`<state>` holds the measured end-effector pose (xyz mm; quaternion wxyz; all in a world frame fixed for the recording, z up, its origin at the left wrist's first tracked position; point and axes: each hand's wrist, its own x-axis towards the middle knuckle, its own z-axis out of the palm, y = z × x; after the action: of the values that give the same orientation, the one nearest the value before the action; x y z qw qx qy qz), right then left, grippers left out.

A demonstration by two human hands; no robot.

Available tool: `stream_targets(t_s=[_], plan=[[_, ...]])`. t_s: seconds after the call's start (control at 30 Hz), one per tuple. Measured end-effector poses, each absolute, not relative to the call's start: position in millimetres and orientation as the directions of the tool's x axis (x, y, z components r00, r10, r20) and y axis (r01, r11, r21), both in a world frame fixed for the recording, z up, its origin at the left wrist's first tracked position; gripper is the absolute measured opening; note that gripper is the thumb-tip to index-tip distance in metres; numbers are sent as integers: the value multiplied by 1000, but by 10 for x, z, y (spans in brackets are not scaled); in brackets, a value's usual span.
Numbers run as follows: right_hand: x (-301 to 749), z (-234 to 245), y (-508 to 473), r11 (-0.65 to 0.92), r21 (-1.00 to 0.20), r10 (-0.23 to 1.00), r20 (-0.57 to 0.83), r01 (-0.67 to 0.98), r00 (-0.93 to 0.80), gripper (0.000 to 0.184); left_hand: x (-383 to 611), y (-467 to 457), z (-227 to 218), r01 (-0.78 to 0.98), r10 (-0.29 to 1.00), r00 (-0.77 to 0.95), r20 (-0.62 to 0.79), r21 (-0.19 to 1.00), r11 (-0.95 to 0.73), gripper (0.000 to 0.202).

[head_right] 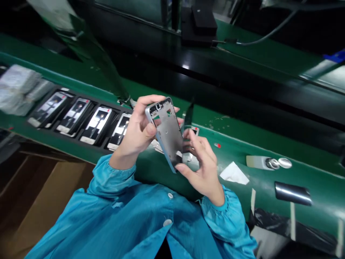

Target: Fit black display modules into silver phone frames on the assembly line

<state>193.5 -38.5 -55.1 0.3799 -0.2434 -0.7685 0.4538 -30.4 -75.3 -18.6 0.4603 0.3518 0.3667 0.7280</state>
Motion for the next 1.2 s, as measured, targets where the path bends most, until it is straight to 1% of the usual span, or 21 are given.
stream_targets(t_s=[0.1,0.2,0.27,0.37,0.43,0.47,0.53,0.6,0.7,0.77,0.83,0.93,1.0,1.07,1.13,1.2], plan=[[1838,-516,-358,483,-875,709,368,34,-601,83,-293,-691,-191,-344,896,-386,221,866,-362,75],[1823,-501,-315,505,-861,697,373,51,-613,86,-305,-663,-203,-305,893,-382,237,880,-364,72],[1855,-510,-307,509,-861,683,391,18,-616,85,-329,-652,-219,-276,885,-385,264,882,-383,70],[1892,-532,-319,511,-859,670,426,-39,-608,82,-355,-621,-238,-246,850,-357,387,839,-485,62],[1879,-540,-325,520,-854,673,420,-13,-609,82,-354,-603,-238,-224,832,-322,452,817,-531,56],[1863,-541,-323,525,-851,677,412,8,-610,82,-350,-600,-236,-209,833,-307,460,821,-531,55],[1829,-540,-308,533,-845,684,400,44,-610,86,-347,-608,-231,-186,853,-297,429,850,-493,55],[1813,-540,-283,542,-839,678,404,46,-614,90,-361,-630,-235,-191,865,-299,403,863,-468,60],[1846,-542,-250,530,-847,640,423,-30,-641,87,-408,-670,-251,-204,851,-332,407,850,-486,65],[1885,-542,-244,498,-864,625,417,-75,-660,85,-435,-691,-257,-196,853,-352,385,861,-469,63],[1913,-537,-250,482,-872,621,405,-81,-671,85,-440,-700,-254,-187,857,-353,375,869,-458,62],[1914,-527,-266,503,-861,614,414,-71,-672,84,-413,-693,-241,-199,824,-351,446,824,-531,62],[1896,-521,-269,511,-857,613,421,-70,-669,83,-384,-687,-229,-212,800,-363,479,793,-571,54],[1870,-508,-266,519,-853,623,413,-44,-664,86,-360,-688,-219,-207,793,-363,490,787,-581,49],[1844,-484,-262,539,-842,634,406,-1,-658,88,-341,-697,-214,-191,792,-353,497,791,-581,53],[1827,-452,-272,566,-824,635,419,21,-649,86,-326,-721,-217,-192,808,-351,473,808,-557,58]])
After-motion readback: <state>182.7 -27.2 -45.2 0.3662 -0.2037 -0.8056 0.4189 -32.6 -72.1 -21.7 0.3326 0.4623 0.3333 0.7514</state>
